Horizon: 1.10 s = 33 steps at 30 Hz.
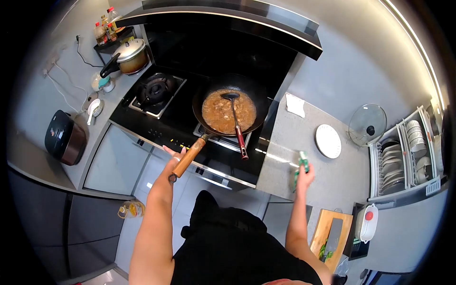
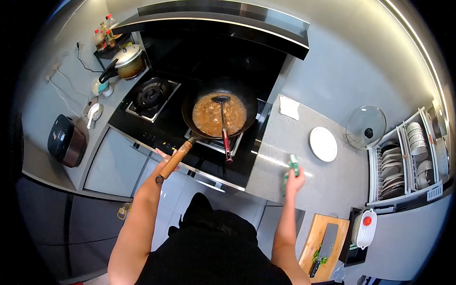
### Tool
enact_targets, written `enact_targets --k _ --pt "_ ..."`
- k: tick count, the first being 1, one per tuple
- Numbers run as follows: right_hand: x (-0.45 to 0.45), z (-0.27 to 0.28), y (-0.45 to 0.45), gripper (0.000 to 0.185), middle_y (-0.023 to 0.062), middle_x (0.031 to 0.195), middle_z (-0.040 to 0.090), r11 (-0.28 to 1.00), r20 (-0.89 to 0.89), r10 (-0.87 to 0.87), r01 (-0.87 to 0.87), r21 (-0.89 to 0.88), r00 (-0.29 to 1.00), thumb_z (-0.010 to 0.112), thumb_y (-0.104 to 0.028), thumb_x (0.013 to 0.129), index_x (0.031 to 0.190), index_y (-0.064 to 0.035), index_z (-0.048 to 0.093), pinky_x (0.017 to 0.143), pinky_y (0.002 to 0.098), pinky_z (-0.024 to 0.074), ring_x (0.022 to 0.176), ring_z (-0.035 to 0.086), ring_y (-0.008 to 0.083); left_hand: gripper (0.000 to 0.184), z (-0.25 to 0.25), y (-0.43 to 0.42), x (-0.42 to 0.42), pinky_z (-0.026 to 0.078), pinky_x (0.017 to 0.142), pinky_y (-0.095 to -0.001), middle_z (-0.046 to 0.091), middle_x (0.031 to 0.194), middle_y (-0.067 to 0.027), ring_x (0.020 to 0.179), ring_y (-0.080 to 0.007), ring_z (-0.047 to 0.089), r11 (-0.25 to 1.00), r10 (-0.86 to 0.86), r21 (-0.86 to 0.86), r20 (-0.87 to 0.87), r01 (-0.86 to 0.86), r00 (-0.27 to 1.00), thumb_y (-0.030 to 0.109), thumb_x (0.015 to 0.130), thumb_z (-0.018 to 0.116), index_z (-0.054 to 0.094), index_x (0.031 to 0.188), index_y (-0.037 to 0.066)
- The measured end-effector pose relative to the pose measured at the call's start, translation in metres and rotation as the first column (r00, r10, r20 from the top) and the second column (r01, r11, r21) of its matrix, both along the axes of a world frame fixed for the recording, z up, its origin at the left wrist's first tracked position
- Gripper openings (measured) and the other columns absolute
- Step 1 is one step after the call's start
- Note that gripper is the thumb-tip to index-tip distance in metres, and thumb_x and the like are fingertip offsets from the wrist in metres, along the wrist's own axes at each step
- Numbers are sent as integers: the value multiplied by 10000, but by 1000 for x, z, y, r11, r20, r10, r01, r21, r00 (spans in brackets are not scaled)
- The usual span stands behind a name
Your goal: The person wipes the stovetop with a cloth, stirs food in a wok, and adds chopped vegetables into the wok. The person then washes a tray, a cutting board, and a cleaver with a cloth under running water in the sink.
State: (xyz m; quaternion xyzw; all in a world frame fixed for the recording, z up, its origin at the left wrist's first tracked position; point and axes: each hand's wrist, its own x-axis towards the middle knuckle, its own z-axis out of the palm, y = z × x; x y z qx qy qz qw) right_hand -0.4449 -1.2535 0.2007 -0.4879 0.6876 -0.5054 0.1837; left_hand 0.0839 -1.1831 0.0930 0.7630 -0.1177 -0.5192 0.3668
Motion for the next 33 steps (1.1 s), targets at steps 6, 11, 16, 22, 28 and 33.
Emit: enact_targets --k 6,11,16,22,28,33 --pt "-50 -57 12 364 156 967 609 975 -505 -143 210 78 851 595 -212 734 1071 -78 566 741 422 447 864 586 341 706 2 -3 1 429 687 -321 504 917 -192 772 -255 536 1000 12 -3 3 -12 1000 511 841 435 37 1260 105" --pt "13 -63 20 452 180 1027 590 968 -486 -112 206 144 867 613 -213 725 1149 -92 511 763 427 444 904 568 368 715 3 -2 1 425 698 -322 500 928 -196 784 -257 533 1000 15 -13 -2 -15 1000 505 840 442 20 1258 108" --pt "79 -40 41 393 216 923 602 935 -315 312 -230 271 896 611 -193 687 1062 -78 578 708 419 458 814 588 376 725 2 -1 3 421 709 -323 495 940 -199 796 -259 531 1000 5 -19 -6 -6 1000 500 839 449 3 1256 110" --pt "18 -11 10 296 123 835 642 994 -97 69 -60 93 993 593 -126 732 1011 -27 594 664 353 456 761 608 199 737 -1 -1 1 416 721 -325 490 954 -204 810 -262 528 1000 -11 -8 1 11 1000 493 837 457 -18 1254 114" --pt "-63 -13 11 332 170 945 611 967 -331 -87 159 198 940 602 -158 747 1058 -45 568 726 395 449 851 594 314 751 -3 -5 -1 411 734 -326 486 968 -208 825 -264 526 1000 -2 -5 7 2 1000 486 835 465 -39 1252 117" --pt "-7 -39 22 454 186 1076 569 912 -519 -149 320 258 842 602 -150 750 1182 -65 491 814 426 428 960 551 358 763 -4 -4 -1 407 745 -327 481 979 -212 837 -266 523 1000 5 -7 6 -5 1000 481 834 472 -56 1250 119"
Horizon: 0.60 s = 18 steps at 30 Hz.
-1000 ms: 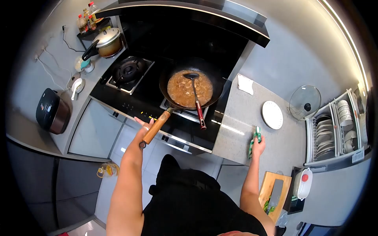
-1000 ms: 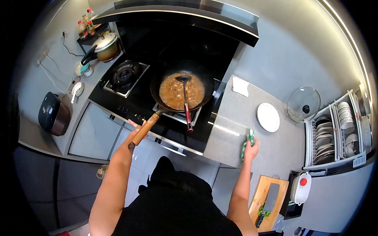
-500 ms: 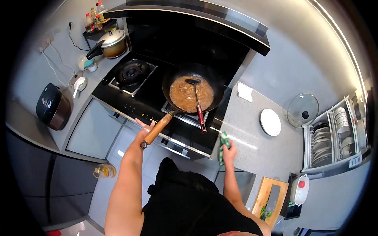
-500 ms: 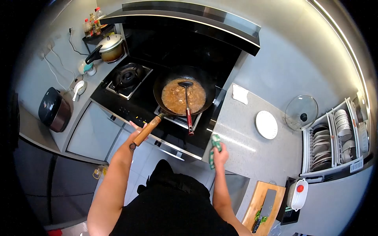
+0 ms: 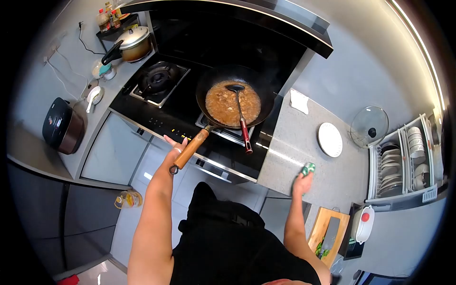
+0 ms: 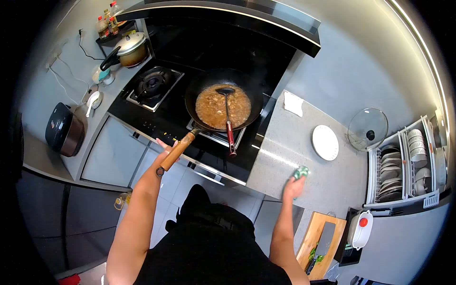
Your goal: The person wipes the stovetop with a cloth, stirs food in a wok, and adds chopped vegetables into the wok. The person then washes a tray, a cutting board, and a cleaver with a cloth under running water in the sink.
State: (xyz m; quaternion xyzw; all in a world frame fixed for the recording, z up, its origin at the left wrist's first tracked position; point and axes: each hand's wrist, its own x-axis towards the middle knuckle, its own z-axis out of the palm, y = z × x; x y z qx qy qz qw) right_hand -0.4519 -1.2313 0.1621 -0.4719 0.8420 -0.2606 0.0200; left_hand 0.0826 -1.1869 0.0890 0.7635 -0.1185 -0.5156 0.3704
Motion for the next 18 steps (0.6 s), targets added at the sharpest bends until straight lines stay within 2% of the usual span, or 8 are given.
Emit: enact_targets --k 5,8,10,11,12,14,16,18 --pt "76 -18 13 431 204 1016 583 953 -24 296 -297 -51 955 570 -193 774 1175 -72 470 746 450 442 890 565 395 776 2 -1 0 403 756 -329 477 991 -215 849 -268 521 1000 -4 -2 9 4 1000 475 833 479 -73 1248 122" --pt "94 -3 13 346 154 974 608 872 126 482 -489 22 867 543 -209 830 1137 -58 491 744 405 455 853 591 321 784 2 -2 0 400 762 -329 475 998 -217 856 -270 519 1000 -5 2 15 5 1000 471 832 483 -84 1247 124" --pt "79 0 5 329 104 983 599 885 696 424 -428 -183 579 520 -224 868 1138 -39 489 734 361 455 841 577 230 789 0 -3 -2 399 766 -330 473 1002 -219 861 -270 518 1000 -2 -1 17 2 1000 469 832 486 -90 1246 125" --pt "71 1 0 323 79 987 595 899 875 372 -356 -256 311 509 -231 887 1138 -29 488 729 339 455 835 571 185 792 0 -4 -3 398 768 -330 472 1005 -220 863 -271 518 1000 -2 0 17 2 1000 468 831 487 -94 1246 125" --pt "69 34 3 326 30 943 576 908 915 351 -309 -281 199 489 -266 914 1145 -36 488 711 292 439 804 526 108 795 0 -5 -4 397 771 -330 471 1007 -220 866 -271 518 1000 0 -4 19 0 1000 467 831 489 -97 1245 126" --pt "32 42 -7 262 18 920 592 904 904 377 -290 -313 199 493 -237 906 1104 -66 512 698 261 435 780 549 115 800 -1 -4 -6 395 775 -331 470 1012 -222 870 -272 517 1000 1 -3 16 -1 1000 465 831 492 -104 1245 127" --pt "-13 42 -13 323 35 922 590 937 895 292 -287 -198 337 527 -258 886 1138 -58 499 721 269 441 768 548 128 806 -2 -3 -6 394 779 -331 468 1016 -223 875 -273 516 1000 3 -2 15 -2 1000 462 830 494 -111 1244 128" --pt "-51 18 -17 494 112 993 559 984 726 175 -131 -117 665 602 -310 817 1201 -28 472 768 302 431 834 538 177 812 -3 -1 -6 392 783 -332 467 1021 -225 880 -274 515 1000 3 2 18 -3 1000 460 829 497 -118 1243 129"
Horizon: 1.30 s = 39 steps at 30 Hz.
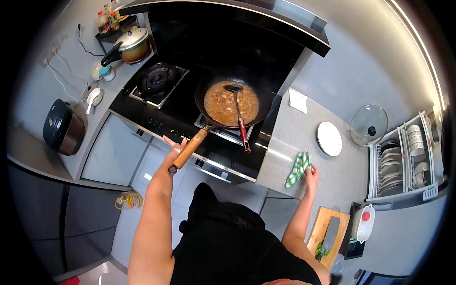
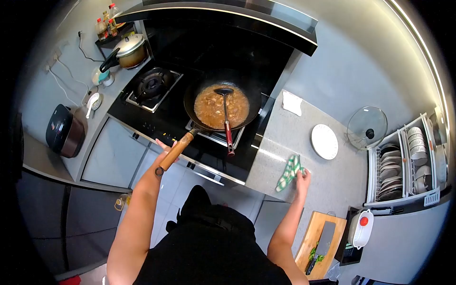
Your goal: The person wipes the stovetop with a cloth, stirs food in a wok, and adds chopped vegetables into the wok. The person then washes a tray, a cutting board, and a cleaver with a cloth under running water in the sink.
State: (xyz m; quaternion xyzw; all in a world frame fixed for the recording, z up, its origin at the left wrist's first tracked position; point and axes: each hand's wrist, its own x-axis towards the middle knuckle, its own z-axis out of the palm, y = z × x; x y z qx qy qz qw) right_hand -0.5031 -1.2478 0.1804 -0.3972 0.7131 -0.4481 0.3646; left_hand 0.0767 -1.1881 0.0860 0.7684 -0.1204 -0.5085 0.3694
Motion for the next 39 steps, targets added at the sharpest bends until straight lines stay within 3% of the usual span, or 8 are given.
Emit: enact_targets --k 7,9,16,19,21,25,31,39 --pt "69 -22 12 516 202 1053 432 998 -833 -18 -34 -44 553 629 -274 720 1164 -42 503 850 458 345 1006 402 358 833 1 -1 6 386 798 -333 461 1037 -230 897 -277 511 1000 12 3 34 -13 999 452 828 507 -142 1240 133" --pt "94 -47 7 401 197 1019 443 960 -825 -158 -112 -257 542 586 -199 739 1107 -50 529 798 459 360 953 426 356 839 3 -5 6 385 803 -334 459 1042 -231 902 -277 511 1000 8 2 44 -9 999 450 827 509 -149 1240 134" --pt "173 -34 19 224 122 891 521 801 -699 211 -531 -278 684 551 -176 823 990 -28 571 736 389 408 852 503 274 861 8 -7 3 379 817 -335 453 1058 -236 918 -280 507 1000 5 -5 54 -5 999 442 825 519 -173 1237 137" --pt "132 -26 8 199 41 828 560 941 168 289 -248 -228 942 533 -226 878 898 -38 595 688 323 420 765 517 155 871 4 -7 2 376 824 -336 451 1065 -238 926 -282 506 1000 8 -9 54 -8 999 439 825 523 -184 1236 139" --pt "83 -5 4 212 -42 725 524 953 269 197 -120 -280 943 482 -240 921 892 -64 599 634 254 409 682 462 77 878 2 -7 2 375 828 -337 449 1069 -240 930 -282 505 1000 15 -10 56 -15 998 436 824 526 -191 1235 140" --pt "-20 -4 -1 340 66 916 550 967 -304 -84 4 -254 949 572 -331 840 1030 -49 568 766 320 404 868 492 172 891 -1 -3 6 371 837 -337 446 1079 -243 940 -284 503 1000 24 -6 58 -24 998 432 823 531 -204 1234 142" --pt "41 -15 21 393 134 953 468 970 -881 -183 225 -90 436 612 -342 771 1087 -113 558 863 421 322 932 424 308 912 1 0 9 366 849 -339 441 1093 -247 954 -286 500 999 35 -6 64 -34 997 425 821 540 -225 1231 145" --pt "192 -14 39 263 126 868 471 765 -708 262 -588 -262 656 597 -56 675 936 -83 584 733 421 372 855 449 309 940 9 -2 7 360 867 -341 434 1111 -253 974 -290 496 1000 26 1 89 -26 996 416 819 551 -253 1228 150"
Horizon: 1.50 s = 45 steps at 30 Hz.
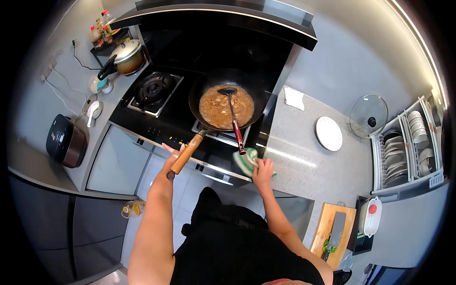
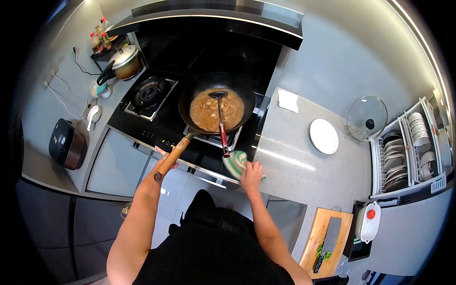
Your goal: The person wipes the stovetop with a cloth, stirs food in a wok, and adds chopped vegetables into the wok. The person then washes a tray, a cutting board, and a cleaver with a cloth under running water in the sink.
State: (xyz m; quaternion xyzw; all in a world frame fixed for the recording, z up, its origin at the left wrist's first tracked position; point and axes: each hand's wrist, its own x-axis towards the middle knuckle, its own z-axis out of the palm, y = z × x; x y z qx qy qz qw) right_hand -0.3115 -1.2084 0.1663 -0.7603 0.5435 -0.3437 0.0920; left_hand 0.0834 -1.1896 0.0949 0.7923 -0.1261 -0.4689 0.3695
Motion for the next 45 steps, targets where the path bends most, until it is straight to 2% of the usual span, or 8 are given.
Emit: enact_targets --k 7,12,15,27,32,37,40,45 --pt "-109 59 -13 250 38 976 534 922 651 -285 15 387 704 560 -130 854 1080 -26 537 742 256 433 891 513 132 966 -11 -5 0 354 882 -342 429 1127 -258 990 -293 493 1000 14 -11 27 -14 1000 408 818 560 -277 1226 153" --pt "-226 33 -29 321 113 913 537 837 248 -547 526 152 799 544 -196 864 1110 9 519 695 332 431 799 544 219 984 -15 -11 2 350 892 -344 424 1139 -261 1002 -295 491 1000 23 -18 41 -22 999 402 816 567 -294 1224 156" --pt "-223 -30 -21 328 165 884 517 555 -260 -811 829 -64 523 509 -214 871 1125 -6 516 698 391 417 774 524 300 995 -15 -10 1 347 899 -344 422 1146 -263 1010 -296 489 999 27 -22 46 -26 999 399 815 571 -304 1222 158" --pt "-25 -2 -17 274 136 924 533 992 337 40 -79 103 941 489 -136 876 1122 -53 575 744 356 428 852 528 261 1042 -10 -8 -2 337 924 -347 412 1173 -272 1038 -301 484 999 18 -29 40 -17 999 385 812 588 -346 1218 164" --pt "-131 53 -43 309 132 994 563 969 465 -240 182 167 852 470 -182 902 1146 -11 553 802 339 422 909 536 215 1062 -14 -9 -2 333 935 -348 408 1185 -276 1050 -303 481 1000 21 -22 36 -21 999 380 811 595 -363 1216 167" --pt "-218 -2 -53 328 194 975 547 751 -388 -512 619 230 766 543 -191 834 1144 -86 565 776 402 434 883 546 328 1082 -13 -7 -1 329 946 -349 404 1197 -279 1062 -305 479 999 28 -23 34 -27 999 374 810 602 -380 1214 169" --pt "-152 -19 -43 313 194 922 485 624 -221 -758 781 26 613 544 -156 813 1115 -82 516 719 443 423 866 511 359 1094 -12 -9 -2 327 952 -350 401 1204 -281 1070 -306 478 999 29 -27 33 -29 999 371 809 606 -391 1213 171" --pt "-50 -6 -17 285 186 955 484 921 -168 -361 379 92 917 527 -149 825 1093 -55 514 749 420 419 880 498 365 1114 -11 -9 -2 323 963 -351 397 1215 -285 1082 -308 475 1000 23 -20 52 -22 998 365 808 613 -408 1211 173"
